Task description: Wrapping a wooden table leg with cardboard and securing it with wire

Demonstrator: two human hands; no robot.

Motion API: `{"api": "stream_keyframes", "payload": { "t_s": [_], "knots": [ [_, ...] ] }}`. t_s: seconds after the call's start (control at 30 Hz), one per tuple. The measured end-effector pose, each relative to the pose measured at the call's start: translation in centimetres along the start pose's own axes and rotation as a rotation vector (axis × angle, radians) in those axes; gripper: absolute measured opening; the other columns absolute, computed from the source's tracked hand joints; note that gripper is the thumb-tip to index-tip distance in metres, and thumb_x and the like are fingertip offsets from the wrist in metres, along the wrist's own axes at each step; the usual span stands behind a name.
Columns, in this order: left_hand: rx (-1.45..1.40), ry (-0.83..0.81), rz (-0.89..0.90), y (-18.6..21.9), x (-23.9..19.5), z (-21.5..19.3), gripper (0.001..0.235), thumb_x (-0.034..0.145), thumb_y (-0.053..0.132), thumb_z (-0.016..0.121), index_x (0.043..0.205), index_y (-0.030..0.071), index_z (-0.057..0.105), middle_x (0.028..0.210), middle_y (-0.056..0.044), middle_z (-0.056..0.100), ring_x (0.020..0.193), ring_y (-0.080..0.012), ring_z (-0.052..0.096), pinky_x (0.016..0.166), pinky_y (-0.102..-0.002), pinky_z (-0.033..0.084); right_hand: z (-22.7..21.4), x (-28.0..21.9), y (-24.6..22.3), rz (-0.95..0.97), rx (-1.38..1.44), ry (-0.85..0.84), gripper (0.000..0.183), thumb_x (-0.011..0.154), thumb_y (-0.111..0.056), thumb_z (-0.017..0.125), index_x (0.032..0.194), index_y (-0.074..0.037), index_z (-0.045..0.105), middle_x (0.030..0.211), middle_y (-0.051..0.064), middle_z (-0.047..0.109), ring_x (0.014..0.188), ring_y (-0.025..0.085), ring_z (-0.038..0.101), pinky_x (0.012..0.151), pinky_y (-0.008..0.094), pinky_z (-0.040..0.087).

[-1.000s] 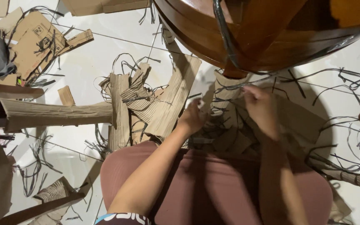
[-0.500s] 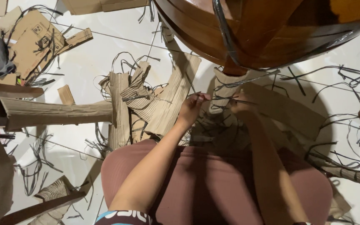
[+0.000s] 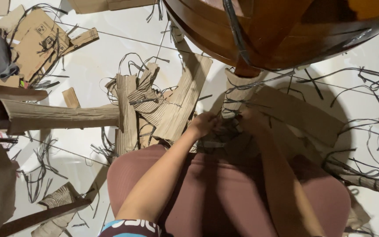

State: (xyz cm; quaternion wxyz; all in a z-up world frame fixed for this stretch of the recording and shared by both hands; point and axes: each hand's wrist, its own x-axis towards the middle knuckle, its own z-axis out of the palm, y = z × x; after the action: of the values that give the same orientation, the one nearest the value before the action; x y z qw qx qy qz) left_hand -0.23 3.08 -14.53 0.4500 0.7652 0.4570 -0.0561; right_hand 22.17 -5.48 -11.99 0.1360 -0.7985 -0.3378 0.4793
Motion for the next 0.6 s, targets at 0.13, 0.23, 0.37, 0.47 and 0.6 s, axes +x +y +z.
{"api": "stream_keyframes", "payload": {
  "t_s": [0.13, 0.23, 0.37, 0.47, 0.6],
  "knots": [
    [0.032, -0.018, 0.014, 1.8, -1.2, -0.6, 0.035, 0.099, 0.048, 0.057, 0.125, 0.030, 0.072, 0.119, -0.003, 0.075, 0.117, -0.0281, 0.069, 0.100, -0.043, 0.057, 6.3, 9.2, 7.7, -0.111, -0.671, 0.119, 0.068, 0.081, -0.072, 0.057, 0.137, -0.034, 0.060, 0.131, -0.006, 0.068, 0.124, 0.028, 0.066, 0.107, 0.060, 0.045],
    [0.133, -0.078, 0.085, 6.9, -5.1, -3.3, 0.039, 0.096, 0.036, 0.062, 0.125, 0.012, 0.072, 0.115, -0.022, 0.075, 0.115, -0.0438, 0.068, 0.098, -0.052, 0.057, 4.7, 0.1, 4.0, -0.465, -0.811, 0.790, 0.046, 0.091, -0.056, 0.051, 0.108, -0.021, 0.075, 0.100, 0.006, 0.071, 0.095, 0.035, 0.072, 0.080, 0.059, 0.055],
    [0.073, 0.239, 0.472, 5.6, -4.1, -1.1, 0.017, 0.092, 0.026, 0.066, 0.106, 0.026, 0.076, 0.099, -0.008, 0.079, 0.106, -0.0349, 0.072, 0.091, -0.050, 0.057, 1.1, -5.5, -1.4, -0.225, -0.663, 0.175, 0.052, 0.100, -0.043, 0.036, 0.109, -0.011, 0.076, 0.105, 0.013, 0.076, 0.108, 0.034, 0.074, 0.087, 0.051, 0.059],
    [0.062, 0.233, 0.556, 3.5, -2.7, -0.4, 0.017, 0.090, 0.020, 0.066, 0.103, 0.022, 0.078, 0.101, -0.007, 0.079, 0.108, -0.0349, 0.071, 0.093, -0.050, 0.057, 0.1, -8.1, -2.9, -0.311, -0.717, 0.088, 0.047, 0.102, -0.032, 0.037, 0.107, -0.006, 0.076, 0.104, 0.017, 0.077, 0.106, 0.038, 0.073, 0.089, 0.053, 0.058],
    [0.064, 0.099, 0.635, 3.2, -2.0, -0.8, 0.037, 0.087, -0.003, 0.058, 0.114, 0.013, 0.078, 0.113, -0.014, 0.078, 0.115, -0.0415, 0.068, 0.099, -0.050, 0.057, 0.6, -10.5, -3.4, -0.472, -0.568, 0.125, 0.033, 0.093, -0.018, 0.049, 0.105, -0.005, 0.078, 0.101, 0.027, 0.074, 0.099, 0.054, 0.066, 0.083, 0.064, 0.053]
  ]
}}
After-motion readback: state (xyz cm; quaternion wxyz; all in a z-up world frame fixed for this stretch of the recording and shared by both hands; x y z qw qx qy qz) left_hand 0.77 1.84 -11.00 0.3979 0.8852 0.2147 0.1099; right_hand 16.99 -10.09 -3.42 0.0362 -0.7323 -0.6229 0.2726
